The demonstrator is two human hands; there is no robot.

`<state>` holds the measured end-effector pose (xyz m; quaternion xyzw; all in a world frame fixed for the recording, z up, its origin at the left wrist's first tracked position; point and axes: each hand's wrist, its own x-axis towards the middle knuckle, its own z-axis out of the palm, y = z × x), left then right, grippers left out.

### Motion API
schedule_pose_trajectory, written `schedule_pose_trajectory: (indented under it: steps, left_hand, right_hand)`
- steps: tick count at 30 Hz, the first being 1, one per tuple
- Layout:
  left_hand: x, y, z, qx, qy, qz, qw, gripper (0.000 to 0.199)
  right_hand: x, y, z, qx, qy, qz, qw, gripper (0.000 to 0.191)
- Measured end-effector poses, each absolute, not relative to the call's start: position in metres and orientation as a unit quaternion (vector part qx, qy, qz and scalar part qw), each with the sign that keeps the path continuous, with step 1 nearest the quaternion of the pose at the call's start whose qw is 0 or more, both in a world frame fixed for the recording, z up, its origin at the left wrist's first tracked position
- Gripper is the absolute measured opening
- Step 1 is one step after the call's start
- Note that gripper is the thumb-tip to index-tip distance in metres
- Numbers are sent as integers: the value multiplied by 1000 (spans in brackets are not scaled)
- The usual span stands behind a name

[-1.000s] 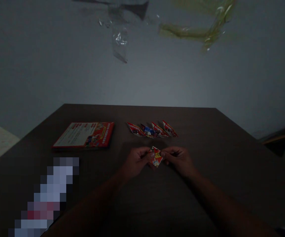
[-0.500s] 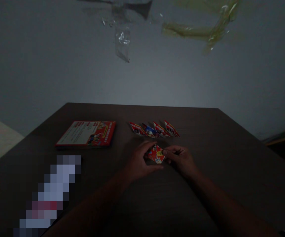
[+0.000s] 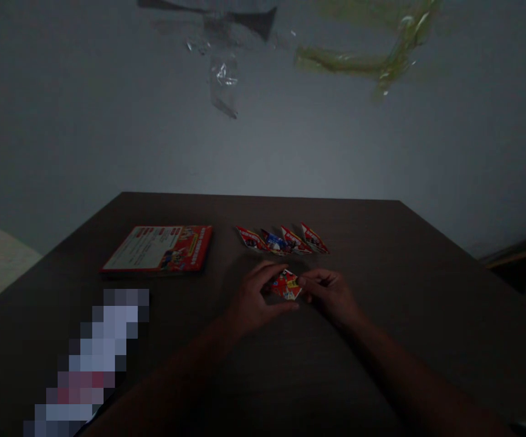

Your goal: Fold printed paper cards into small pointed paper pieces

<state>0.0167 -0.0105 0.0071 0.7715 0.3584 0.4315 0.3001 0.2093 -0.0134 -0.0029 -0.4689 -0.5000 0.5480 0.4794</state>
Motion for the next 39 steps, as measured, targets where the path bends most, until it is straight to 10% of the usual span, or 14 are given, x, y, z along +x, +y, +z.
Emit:
schedule_pose_trajectory:
  steps: [39]
  left_hand:
    - [16,-8,8,720,371,490,322,23]
  right_hand:
    - [210,-15,-4,-425,-501,562,502,19]
